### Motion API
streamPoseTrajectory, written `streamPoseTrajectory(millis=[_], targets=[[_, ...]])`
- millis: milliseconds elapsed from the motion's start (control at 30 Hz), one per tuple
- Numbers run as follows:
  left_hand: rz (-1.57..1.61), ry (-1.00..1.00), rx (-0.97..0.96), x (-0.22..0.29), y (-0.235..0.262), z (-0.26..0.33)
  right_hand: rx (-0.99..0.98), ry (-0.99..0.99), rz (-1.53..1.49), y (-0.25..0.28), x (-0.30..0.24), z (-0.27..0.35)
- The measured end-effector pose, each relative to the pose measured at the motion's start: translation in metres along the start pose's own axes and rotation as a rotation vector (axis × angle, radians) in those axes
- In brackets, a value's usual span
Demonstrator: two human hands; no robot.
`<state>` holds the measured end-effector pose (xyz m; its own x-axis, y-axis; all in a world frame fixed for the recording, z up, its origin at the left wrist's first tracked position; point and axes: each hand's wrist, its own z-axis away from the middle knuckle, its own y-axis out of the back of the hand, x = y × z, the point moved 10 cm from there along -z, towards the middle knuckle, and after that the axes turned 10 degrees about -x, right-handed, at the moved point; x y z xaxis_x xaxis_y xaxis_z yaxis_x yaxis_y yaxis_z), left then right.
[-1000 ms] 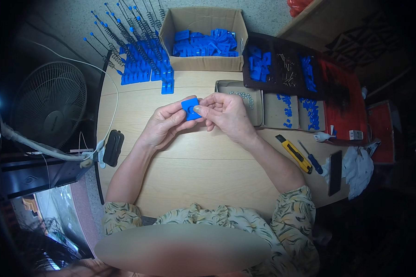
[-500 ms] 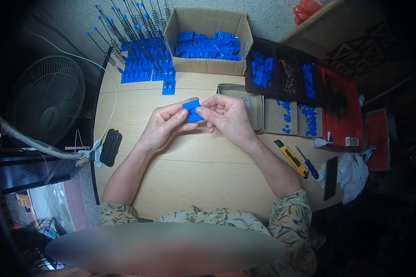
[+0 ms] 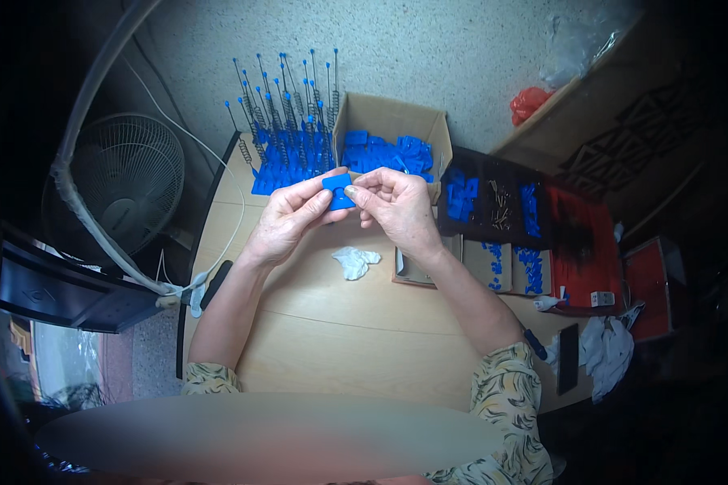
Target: The person assembles a small electrical component by gluing a blue plastic housing and inserting white plastic components and a plastic connector onto a wire.
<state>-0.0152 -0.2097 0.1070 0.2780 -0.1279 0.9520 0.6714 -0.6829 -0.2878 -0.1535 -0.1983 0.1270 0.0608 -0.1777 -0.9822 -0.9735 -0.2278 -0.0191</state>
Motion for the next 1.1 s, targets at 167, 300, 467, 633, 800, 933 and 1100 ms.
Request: streamPoseTrajectory(millis=[167,300,467,633,800,933,1100], targets=[[0.017,-0.014,-0.015,0.012,0.001,-0.002,-0.008,0.011,0.055,-0.003,-0.019,-0.007],[0.019,-0.025,-0.008,0.012,-0.001,-0.006,-0.019,-0.015,0.089,-0.002,-0.025,-0.006],[0.071,-0.027,-0.021,0.005,-0.001,-0.006,-0.049,-0.036,0.081,-0.001,-0.02,-0.006],[0.082,-0.009,-0.03,0.003,-0.005,-0.005,-0.07,-0.055,0.044,0.001,-0.015,-0.006],[0.134,0.001,-0.034,-0.005,-0.002,-0.009,-0.08,-0.072,0.073,0.003,-0.009,-0.008],[0.126,0.008,-0.006,-0.008,0.0,-0.007,-0.074,-0.086,0.066,0.002,-0.009,-0.008],[0.086,0.011,-0.022,-0.006,-0.006,-0.007,-0.04,-0.079,0.034,0.007,-0.004,-0.009]])
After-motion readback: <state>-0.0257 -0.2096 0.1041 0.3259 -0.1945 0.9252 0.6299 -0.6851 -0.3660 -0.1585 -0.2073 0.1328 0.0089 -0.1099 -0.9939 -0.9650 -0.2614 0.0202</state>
